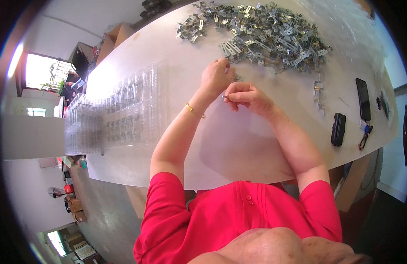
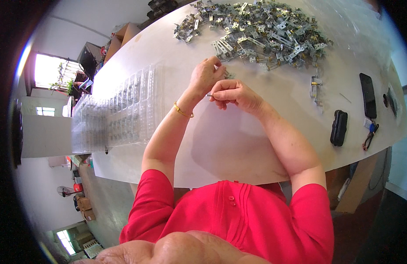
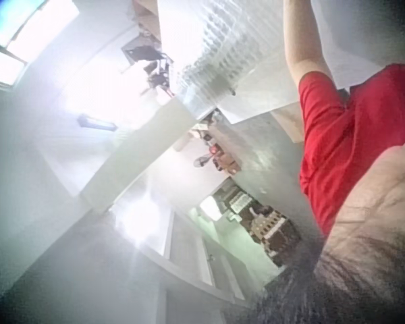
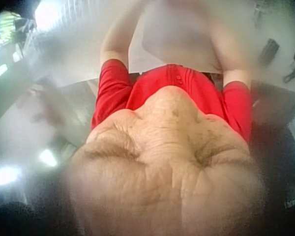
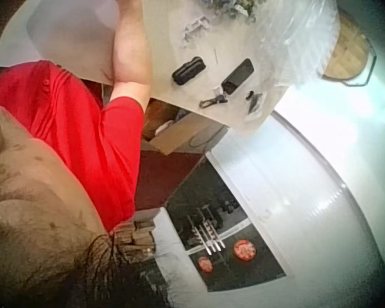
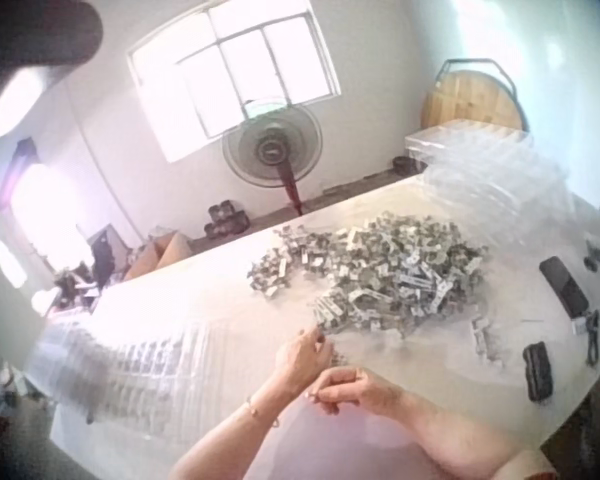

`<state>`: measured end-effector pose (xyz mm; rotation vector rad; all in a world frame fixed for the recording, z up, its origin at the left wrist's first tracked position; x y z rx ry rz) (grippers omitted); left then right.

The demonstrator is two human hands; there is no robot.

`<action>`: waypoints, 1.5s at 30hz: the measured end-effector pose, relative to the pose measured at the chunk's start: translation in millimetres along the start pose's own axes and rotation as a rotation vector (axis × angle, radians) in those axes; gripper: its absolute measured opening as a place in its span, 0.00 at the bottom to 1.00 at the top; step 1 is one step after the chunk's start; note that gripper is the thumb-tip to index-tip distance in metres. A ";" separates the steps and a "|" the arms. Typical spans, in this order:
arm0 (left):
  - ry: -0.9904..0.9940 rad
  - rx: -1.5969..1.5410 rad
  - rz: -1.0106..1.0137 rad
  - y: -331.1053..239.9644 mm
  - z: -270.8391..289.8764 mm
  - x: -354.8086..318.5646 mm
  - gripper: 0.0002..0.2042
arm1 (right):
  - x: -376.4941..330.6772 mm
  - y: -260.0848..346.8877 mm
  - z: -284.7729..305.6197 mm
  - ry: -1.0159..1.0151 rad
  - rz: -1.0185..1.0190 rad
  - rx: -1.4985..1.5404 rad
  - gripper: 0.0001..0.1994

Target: The person assembles metal components by hand, picking up a metal bracket and a pin, inserting the pin into the bracket, and placing the assembled unit into a plastic tray.

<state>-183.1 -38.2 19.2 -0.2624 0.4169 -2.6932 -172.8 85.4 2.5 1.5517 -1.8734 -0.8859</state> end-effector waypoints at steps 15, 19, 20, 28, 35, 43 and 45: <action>0.049 -0.036 0.165 59.6 41.2 -50.5 0.17 | 3.9 -3.2 10.6 -0.060 -0.019 0.123 0.07; 0.103 -0.125 0.219 61.3 30.0 -55.8 0.18 | 6.5 -3.8 10.9 -0.040 -0.017 0.143 0.07; 0.116 -0.144 0.205 59.5 27.9 -56.0 0.17 | 6.4 -5.4 9.7 -0.023 -0.022 0.139 0.07; -0.136 -0.124 0.004 39.4 34.1 -61.9 0.11 | 4.6 -5.2 9.1 -0.051 -0.029 0.107 0.07; -0.023 -0.987 0.303 55.4 14.8 -66.9 0.08 | 6.9 -5.9 14.8 -0.070 0.021 0.130 0.07; -0.114 -1.281 0.268 86.6 15.3 -67.3 0.07 | 10.8 -7.5 17.3 -0.267 0.132 0.004 0.08; -0.167 -1.259 0.287 91.3 18.2 -66.7 0.08 | 13.0 -5.7 16.3 -0.344 0.146 -0.084 0.08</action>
Point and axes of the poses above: each hand's wrist, its own x-axis towards the middle knuckle, its own z-axis out of the back of the hand, y = z × x, the point moved 8 cm from there along x, towards the middle knuckle, and after that the axes turned 10 degrees about x, right-handed, at the moved point
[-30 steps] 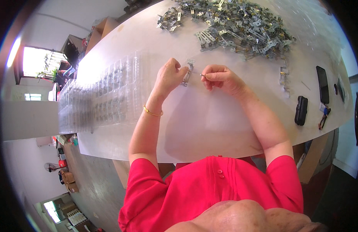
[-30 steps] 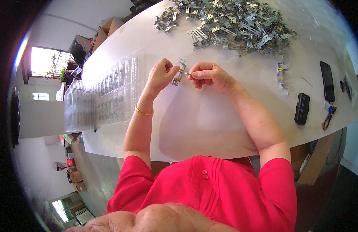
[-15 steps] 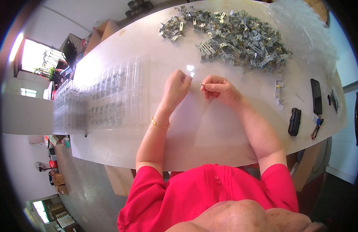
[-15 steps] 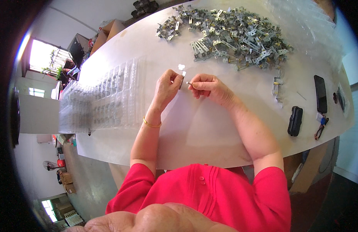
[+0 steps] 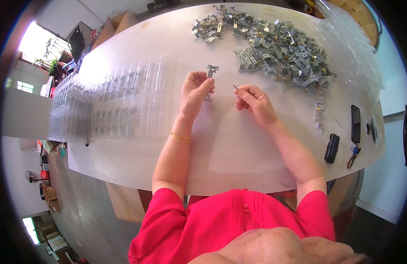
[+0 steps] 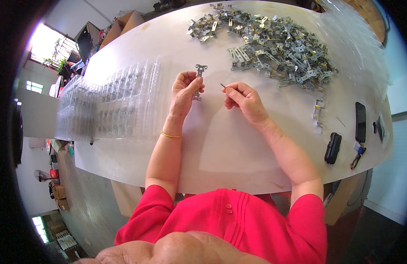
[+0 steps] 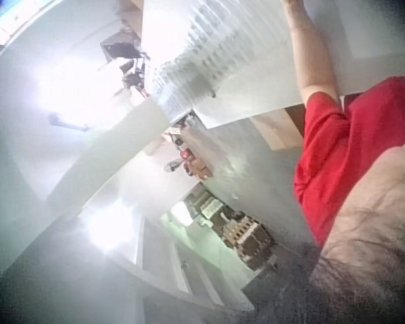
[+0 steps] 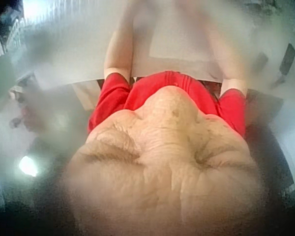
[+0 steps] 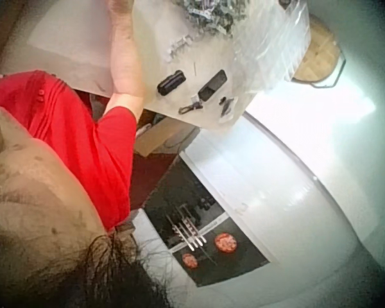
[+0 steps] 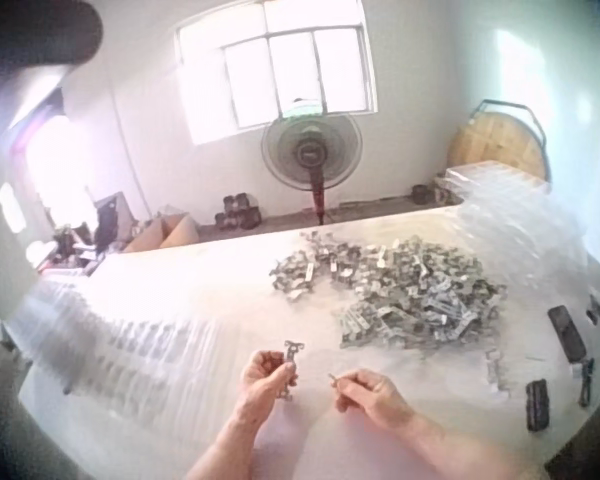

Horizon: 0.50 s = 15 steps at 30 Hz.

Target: The person assembles metal components by hand, picking up a metal bracket and a pin, inserting the pin into the bracket, and placing the assembled unit into a plastic tray.

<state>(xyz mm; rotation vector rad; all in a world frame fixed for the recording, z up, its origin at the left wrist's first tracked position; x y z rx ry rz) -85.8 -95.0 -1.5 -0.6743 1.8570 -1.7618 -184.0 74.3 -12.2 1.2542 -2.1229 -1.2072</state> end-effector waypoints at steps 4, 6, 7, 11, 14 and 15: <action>-0.104 0.181 0.004 -0.8 9.0 -2.2 0.15 | 13.8 2.5 -12.0 0.009 -0.001 -0.266 0.08; -0.130 0.201 -0.083 7.3 10.8 3.6 0.17 | 27.1 12.1 -15.2 -0.010 0.118 -0.342 0.08; -0.148 0.228 -0.172 5.7 11.2 4.8 0.18 | 33.0 11.8 -19.0 -0.004 0.113 -0.345 0.08; -0.175 0.373 -0.191 7.0 9.5 3.9 0.16 | 49.0 14.7 -23.1 -0.071 0.214 -0.465 0.07; -0.182 0.413 -0.169 2.8 6.3 2.5 0.16 | 52.8 9.9 -21.1 -0.068 0.252 -0.498 0.07; -0.183 0.417 -0.161 4.5 7.3 2.7 0.16 | 52.9 9.1 -21.9 -0.061 0.272 -0.504 0.06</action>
Point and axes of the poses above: each hand's wrist, its own x-axis towards the middle knuckle, its own z-axis out of the back of the hand, y = z × x, the point moved 8 cm from there along x, towards the middle knuckle, and after that the axes turned 10 degrees about x, right-handed, at the moved point
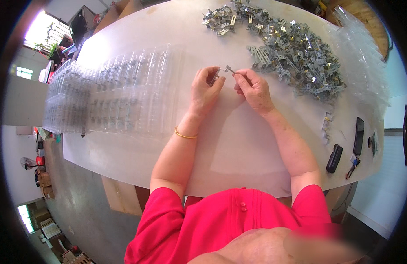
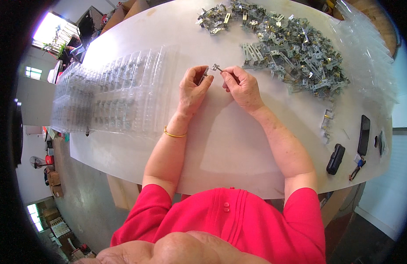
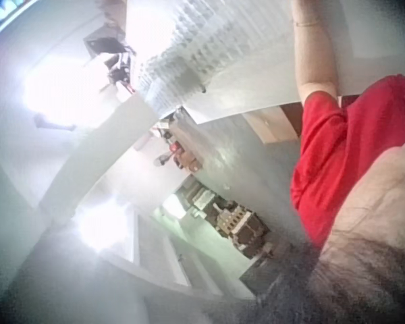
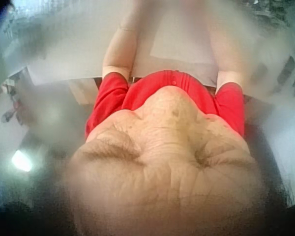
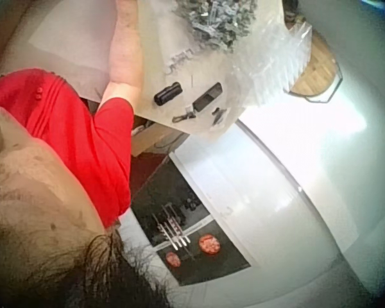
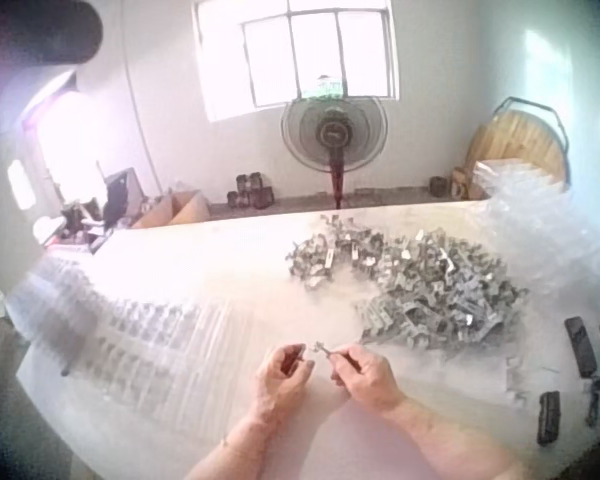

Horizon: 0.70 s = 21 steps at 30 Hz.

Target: The person assembles metal components by hand, picking up a metal bracket and a pin, inserting the pin into the bracket, and placing the assembled unit into a plastic tray.

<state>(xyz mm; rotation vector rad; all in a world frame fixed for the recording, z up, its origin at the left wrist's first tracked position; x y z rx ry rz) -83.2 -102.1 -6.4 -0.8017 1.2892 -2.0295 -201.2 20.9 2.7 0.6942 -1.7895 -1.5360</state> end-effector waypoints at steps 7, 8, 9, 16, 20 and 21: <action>0.021 0.034 -0.049 -0.1 -8.9 0.7 0.15 | -4.1 -0.4 2.5 -0.014 0.015 0.018 0.06; 0.021 0.037 -0.048 1.0 -9.4 0.5 0.14 | -4.7 0.3 2.7 -0.018 0.015 0.001 0.07; 0.025 0.039 -0.048 1.7 -10.5 0.1 0.14 | -5.4 0.8 3.5 -0.020 0.015 -0.016 0.07; 0.019 0.049 -0.098 -5.4 -10.0 -1.7 0.14 | -6.7 3.3 8.3 -0.049 0.037 -0.035 0.07; -0.021 0.134 -0.165 -14.5 -6.1 -3.1 0.14 | -7.2 3.2 9.2 -0.056 0.058 -0.058 0.06; -0.022 0.134 -0.166 -14.6 -5.5 -3.1 0.14 | -7.5 4.7 9.2 -0.058 0.065 -0.078 0.06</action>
Point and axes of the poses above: each hand's wrist, its own x-axis towards the middle knuckle, its own z-axis out of the back of the hand, y = z × x, the point moved 8 cm from there along x, towards the middle knuckle, and after that the axes turned 10 degrees about x, right-handed, at the moved point
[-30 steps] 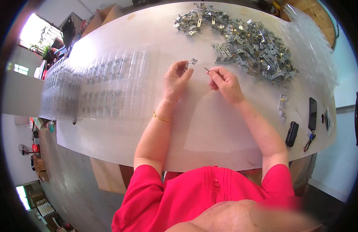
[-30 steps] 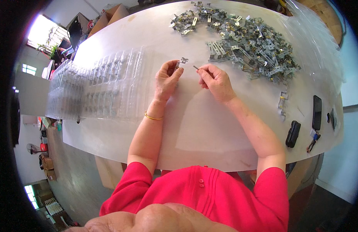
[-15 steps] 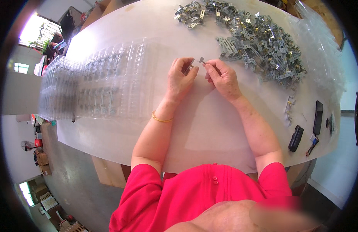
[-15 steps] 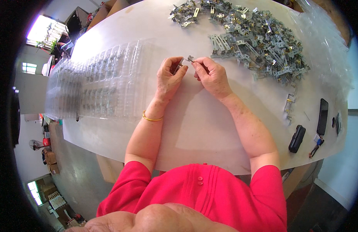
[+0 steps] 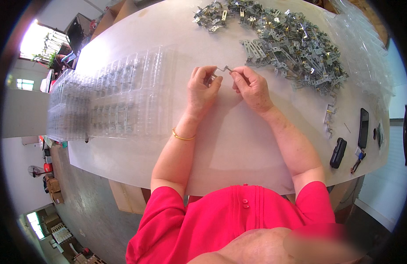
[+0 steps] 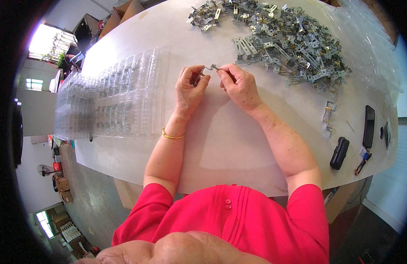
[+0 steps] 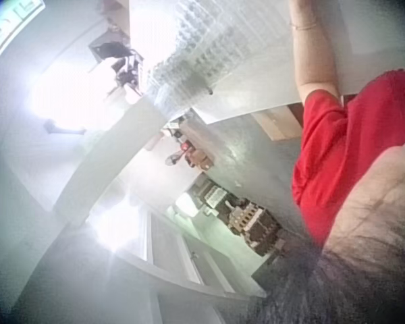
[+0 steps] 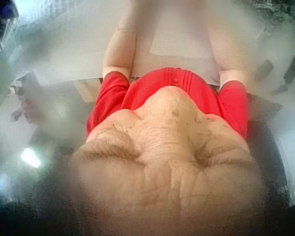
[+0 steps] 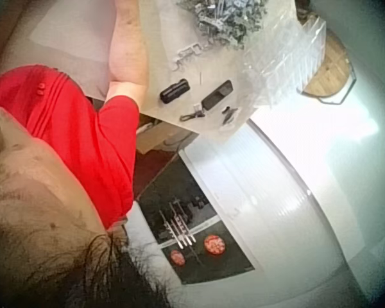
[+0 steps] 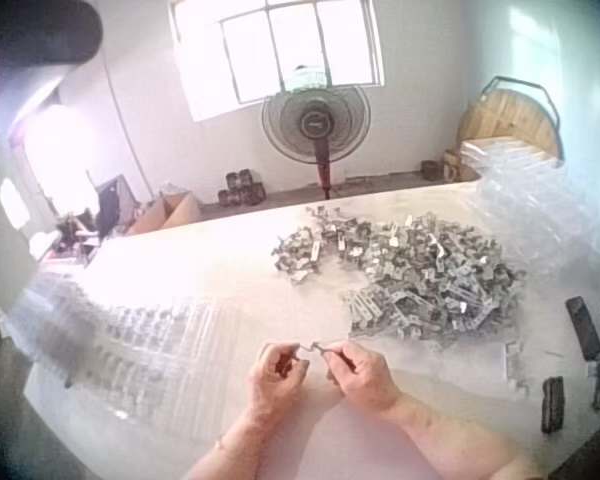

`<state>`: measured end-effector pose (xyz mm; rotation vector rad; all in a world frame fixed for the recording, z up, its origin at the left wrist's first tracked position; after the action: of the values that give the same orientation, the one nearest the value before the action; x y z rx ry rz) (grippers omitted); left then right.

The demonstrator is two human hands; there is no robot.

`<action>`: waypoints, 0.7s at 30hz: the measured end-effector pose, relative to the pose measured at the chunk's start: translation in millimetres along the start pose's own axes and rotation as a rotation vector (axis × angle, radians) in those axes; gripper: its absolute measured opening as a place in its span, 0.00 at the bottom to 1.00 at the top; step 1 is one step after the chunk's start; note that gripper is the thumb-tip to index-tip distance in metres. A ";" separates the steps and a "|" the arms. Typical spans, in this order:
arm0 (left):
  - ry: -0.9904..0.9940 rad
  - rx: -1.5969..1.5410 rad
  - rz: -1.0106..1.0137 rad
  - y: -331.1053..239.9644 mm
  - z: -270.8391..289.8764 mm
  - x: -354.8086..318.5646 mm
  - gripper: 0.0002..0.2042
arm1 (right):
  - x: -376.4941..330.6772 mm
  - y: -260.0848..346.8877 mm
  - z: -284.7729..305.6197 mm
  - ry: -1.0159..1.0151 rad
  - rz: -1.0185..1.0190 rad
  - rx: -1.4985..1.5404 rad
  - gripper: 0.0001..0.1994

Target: The person assembles metal components by hand, picking up a metal bracket and a pin, inserting the pin into the bracket, and placing the assembled unit into a plastic tray.

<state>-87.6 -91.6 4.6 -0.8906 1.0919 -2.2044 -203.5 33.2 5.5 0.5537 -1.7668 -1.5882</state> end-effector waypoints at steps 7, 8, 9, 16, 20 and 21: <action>-0.010 0.075 -0.074 -9.2 1.6 -1.4 0.15 | -1.5 4.0 -0.5 0.016 0.055 -0.036 0.06; -0.005 0.105 -0.116 -12.8 0.7 -2.2 0.15 | -1.7 3.6 -0.5 0.019 0.038 -0.032 0.06; -0.004 0.104 -0.119 -14.4 0.5 -2.7 0.15 | -2.1 3.2 -0.6 0.022 0.021 -0.028 0.06; -0.026 0.178 -0.247 -25.5 -0.9 -6.5 0.16 | -3.8 -4.0 -5.0 0.039 -0.075 0.152 0.07; -0.030 0.223 -0.326 -34.8 -2.6 -9.0 0.16 | -2.2 5.5 0.9 -0.036 0.115 -0.090 0.05; -0.030 0.223 -0.326 -34.2 -2.4 -9.2 0.16 | -2.9 14.2 1.3 -0.056 0.219 -0.213 0.05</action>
<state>-88.9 -65.6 28.8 -1.0561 0.7063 -2.5057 -200.6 38.5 18.7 0.2085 -1.6112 -1.6239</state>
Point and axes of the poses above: each hand's wrist, its own x-axis towards the middle knuckle, its own z-axis out of the back of the hand, y = z × x, the point moved 8 cm from there along x, towards the middle knuckle, and after that the axes turned 10 degrees about x, right-handed, at the moved point
